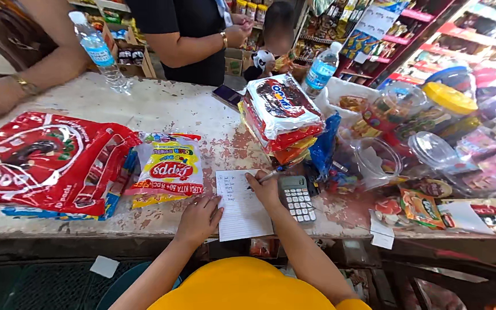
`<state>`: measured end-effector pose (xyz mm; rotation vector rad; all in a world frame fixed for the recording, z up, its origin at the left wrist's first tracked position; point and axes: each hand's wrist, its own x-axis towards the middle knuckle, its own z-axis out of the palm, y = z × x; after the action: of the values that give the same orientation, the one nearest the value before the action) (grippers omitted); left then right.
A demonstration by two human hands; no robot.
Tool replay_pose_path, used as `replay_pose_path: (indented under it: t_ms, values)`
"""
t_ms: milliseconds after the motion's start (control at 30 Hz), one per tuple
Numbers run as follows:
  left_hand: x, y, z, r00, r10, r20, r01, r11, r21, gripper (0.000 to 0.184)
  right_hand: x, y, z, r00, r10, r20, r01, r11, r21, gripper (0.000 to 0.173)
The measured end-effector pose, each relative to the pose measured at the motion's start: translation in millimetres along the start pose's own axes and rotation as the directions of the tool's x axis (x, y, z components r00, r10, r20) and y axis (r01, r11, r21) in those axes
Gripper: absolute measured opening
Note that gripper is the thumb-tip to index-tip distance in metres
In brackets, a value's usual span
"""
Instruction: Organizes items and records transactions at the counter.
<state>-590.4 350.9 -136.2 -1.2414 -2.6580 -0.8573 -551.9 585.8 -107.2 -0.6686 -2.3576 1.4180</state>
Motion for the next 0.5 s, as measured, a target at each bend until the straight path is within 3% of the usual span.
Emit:
replay_pose_path:
  t_ms: [167,500]
  values:
    - [-0.8,-0.6,1.1,1.000,0.009,-0.026,-0.009,1.000,-0.009,0.045,0.5,5.4,0.9,0.995,-0.040,-0.093,0.047,0.996,0.082,0.030]
    - [0.3,-0.8,2.1,1.000,0.005,-0.024,-0.005,1.000,-0.006,0.045,-0.9,7.4,1.3,0.995,-0.084,-0.049,0.077,0.988,-0.134,0.032]
